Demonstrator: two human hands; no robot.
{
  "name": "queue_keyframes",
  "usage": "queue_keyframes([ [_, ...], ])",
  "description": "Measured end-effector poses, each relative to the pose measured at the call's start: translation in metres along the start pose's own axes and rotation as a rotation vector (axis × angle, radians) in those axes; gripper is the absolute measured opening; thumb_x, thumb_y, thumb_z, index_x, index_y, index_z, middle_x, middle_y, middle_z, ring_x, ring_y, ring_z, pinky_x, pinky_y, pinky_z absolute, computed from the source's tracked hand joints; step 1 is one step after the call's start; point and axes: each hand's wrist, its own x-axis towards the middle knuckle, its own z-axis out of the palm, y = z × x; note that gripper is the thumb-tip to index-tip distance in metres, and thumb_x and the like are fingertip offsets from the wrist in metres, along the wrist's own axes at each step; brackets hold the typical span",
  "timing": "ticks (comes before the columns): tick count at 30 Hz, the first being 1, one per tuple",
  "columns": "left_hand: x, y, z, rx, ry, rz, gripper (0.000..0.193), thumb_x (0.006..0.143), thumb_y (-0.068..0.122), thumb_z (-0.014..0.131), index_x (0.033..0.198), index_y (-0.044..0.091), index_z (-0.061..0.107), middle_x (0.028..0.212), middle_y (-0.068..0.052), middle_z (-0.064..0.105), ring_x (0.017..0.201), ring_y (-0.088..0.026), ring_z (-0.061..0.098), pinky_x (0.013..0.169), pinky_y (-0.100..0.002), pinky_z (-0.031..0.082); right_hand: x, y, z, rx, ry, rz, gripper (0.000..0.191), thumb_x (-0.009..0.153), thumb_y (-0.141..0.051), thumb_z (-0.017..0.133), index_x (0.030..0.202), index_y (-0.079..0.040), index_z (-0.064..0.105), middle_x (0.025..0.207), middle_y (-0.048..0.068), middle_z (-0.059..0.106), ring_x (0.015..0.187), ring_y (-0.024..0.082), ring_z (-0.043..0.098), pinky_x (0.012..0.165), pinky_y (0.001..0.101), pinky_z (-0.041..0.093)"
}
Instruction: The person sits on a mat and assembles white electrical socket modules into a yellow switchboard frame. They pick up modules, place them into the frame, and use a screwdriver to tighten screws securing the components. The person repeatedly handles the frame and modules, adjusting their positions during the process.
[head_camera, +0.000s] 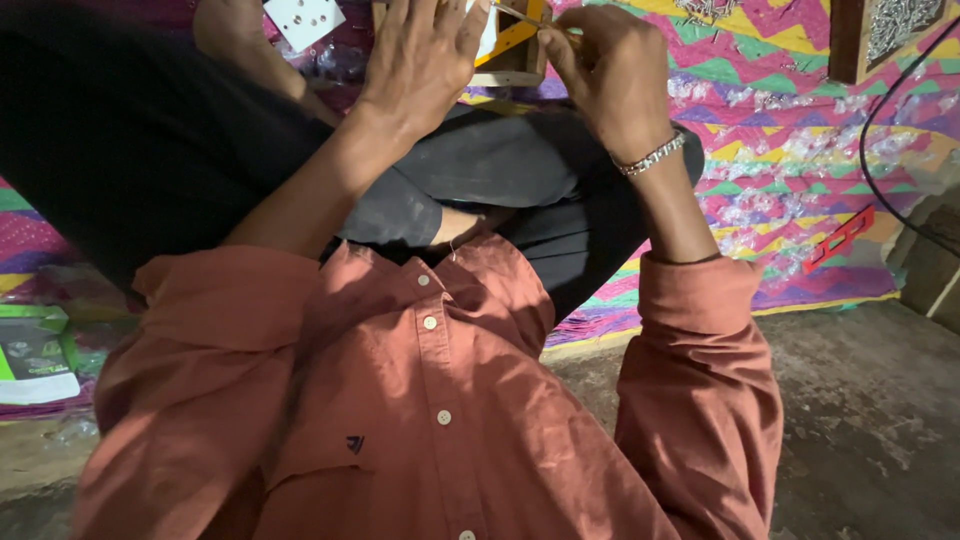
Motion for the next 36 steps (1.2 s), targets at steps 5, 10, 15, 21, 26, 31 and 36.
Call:
queue_keyframes([
  [5,0.001,0.001,-0.002,0.022,-0.005,0.004,0.047,0.091,0.006,0.069,0.136,-0.003,0.060,0.136,-0.017,0.056,0.128,-0.034,0.051,0.104,-0.043,0.046,0.002,-0.006,-0.011,-0.194,0.042,-0.203,0.015,0.099,-0.012,0.079,0.102,-0.005,0.067,0.095,0.010,0.069,0.080,0.030,0.069,0.066,0.0396,0.050],
  [10,0.002,0.000,-0.005,0.039,0.016,-0.012,0.047,0.092,0.008,0.069,0.137,-0.001,0.060,0.135,-0.018,0.056,0.129,-0.035,0.051,0.107,-0.043,0.045,0.003,0.002,-0.002,-0.312,0.074,-0.256,0.021,0.100,-0.020,0.083,0.090,-0.009,0.068,0.082,0.008,0.064,0.074,0.030,0.065,0.066,0.0424,0.048],
  [15,0.004,0.002,-0.008,0.002,-0.019,-0.017,0.044,0.096,0.009,0.070,0.137,-0.003,0.061,0.138,-0.019,0.057,0.128,-0.036,0.051,0.107,-0.045,0.045,0.003,0.005,0.007,-0.276,0.033,-0.177,0.024,0.103,-0.020,0.082,0.088,-0.007,0.068,0.079,0.009,0.062,0.071,0.031,0.063,0.063,0.0423,0.048],
  [21,0.003,0.004,-0.009,0.073,-0.014,-0.002,0.045,0.093,0.009,0.068,0.137,-0.002,0.063,0.136,-0.018,0.059,0.129,-0.034,0.051,0.111,-0.043,0.041,0.007,-0.006,-0.003,-0.212,-0.023,-0.204,0.023,0.091,-0.017,0.080,0.100,0.000,0.068,0.095,0.014,0.065,0.071,0.034,0.064,0.058,0.0422,0.048],
  [26,0.001,0.003,-0.008,0.060,-0.024,0.008,0.043,0.093,0.010,0.068,0.134,-0.002,0.065,0.130,-0.017,0.061,0.133,-0.033,0.051,0.115,-0.042,0.040,0.015,-0.006,-0.011,-0.350,-0.039,-0.384,0.012,0.095,-0.009,0.073,0.090,-0.009,0.062,0.092,0.004,0.061,0.092,0.025,0.066,0.074,0.0384,0.051],
  [31,0.001,0.002,-0.007,0.043,-0.038,0.013,0.037,0.098,0.007,0.067,0.134,-0.003,0.065,0.131,-0.017,0.062,0.133,-0.033,0.051,0.112,-0.040,0.040,0.019,0.003,-0.014,-0.401,-0.017,-0.519,0.008,0.088,-0.009,0.069,0.095,-0.010,0.065,0.092,0.001,0.061,0.090,0.020,0.064,0.081,0.0365,0.050],
  [36,-0.001,0.004,-0.005,0.082,-0.014,0.012,0.045,0.094,0.010,0.069,0.137,-0.002,0.065,0.132,-0.017,0.061,0.133,-0.033,0.051,0.115,-0.043,0.040,0.017,0.003,-0.008,-0.291,-0.068,-0.392,0.010,0.094,-0.009,0.078,0.093,-0.008,0.068,0.092,0.005,0.063,0.091,0.027,0.065,0.078,0.0399,0.051],
])
